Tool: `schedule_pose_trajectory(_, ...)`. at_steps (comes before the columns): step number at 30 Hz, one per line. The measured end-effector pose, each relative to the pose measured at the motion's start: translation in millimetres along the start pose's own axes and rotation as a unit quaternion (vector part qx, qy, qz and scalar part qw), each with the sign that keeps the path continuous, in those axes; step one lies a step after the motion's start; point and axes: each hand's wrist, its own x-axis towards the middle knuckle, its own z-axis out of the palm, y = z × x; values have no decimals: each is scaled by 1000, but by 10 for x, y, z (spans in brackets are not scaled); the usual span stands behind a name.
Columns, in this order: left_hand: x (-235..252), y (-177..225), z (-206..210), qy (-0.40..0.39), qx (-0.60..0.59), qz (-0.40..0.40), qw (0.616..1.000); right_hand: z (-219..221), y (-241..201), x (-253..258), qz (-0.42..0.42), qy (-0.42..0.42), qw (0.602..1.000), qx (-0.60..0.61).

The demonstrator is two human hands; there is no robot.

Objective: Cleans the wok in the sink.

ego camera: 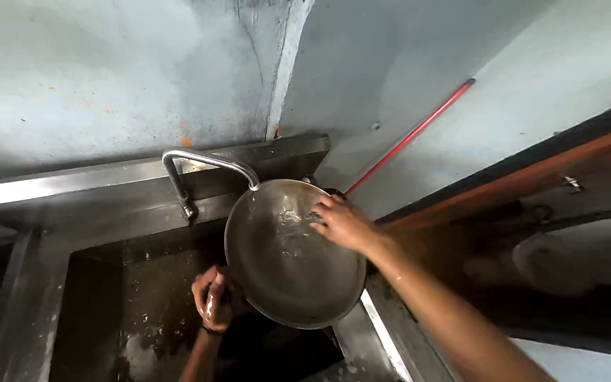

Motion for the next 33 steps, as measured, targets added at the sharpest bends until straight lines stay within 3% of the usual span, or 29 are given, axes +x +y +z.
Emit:
schedule_pose_trajectory(1, -97, 11, 42, 7, 12, 11, 1000, 260, -95, -24, -5, 41, 999, 13)
schedule_pose_trajectory(4, -282, 16, 116, 21, 34, 40, 998, 799, -339, -323, 38, -21, 999, -29)
schedule_pose_trajectory(8, -270, 15, 96, 20, 32, 44, 998, 930, -239, -589, 130, 27, 989, -61)
schedule_pose_trajectory(13, 7, -52, -106, 27, 10, 22, 999, 994, -107, 260, 124, 198, 972, -3)
schedule_pose_trajectory(16, 270, -138, -219, 51, -15, -1, 999, 1192, -729, 986, 90, 327, 918, 207)
schedule_pose_trajectory(17, 333, -173, -258, 55, -22, -5, 998, 1223, -1063, 1062, 80, 327, 899, 279)
schedule_pose_trajectory(19, 391, -209, -356, 69, -32, -17, 997, 1176, -1703, 796, 53, 225, 891, 391)
schedule_pose_trajectory(22, 459, -199, -494, 85, -26, -8, 996, 1098, -1967, 290, 11, 57, 938, 341)
schedule_pose_trajectory(24, 428, -194, -504, 94, -28, -2, 995, 1215, -1794, 405, 3, 74, 954, 290)
schedule_pose_trajectory(25, 411, -185, -504, 93, -29, -4, 995, 1299, -1711, 626, 18, 135, 949, 285)
schedule_pose_trajectory(27, 442, -196, -494, 95, -30, -4, 995, 1368, -1658, 1206, 83, 304, 901, 297)
schedule_pose_trajectory(28, 459, -201, -478, 100, -33, -3, 994, 1292, -1764, 1348, 129, 348, 871, 323)
schedule_pose_trajectory(29, 447, -190, -467, 101, -40, -3, 994, 1243, -1930, 1280, 147, 344, 854, 362)
schedule_pose_trajectory(31, 405, -176, -475, 95, -57, -4, 994, 1213, -2237, 767, 130, 243, 847, 454)
schedule_pose_trajectory(33, 403, -221, -518, 90, -65, 9, 994, 1260, -2184, 531, 93, 162, 855, 484)
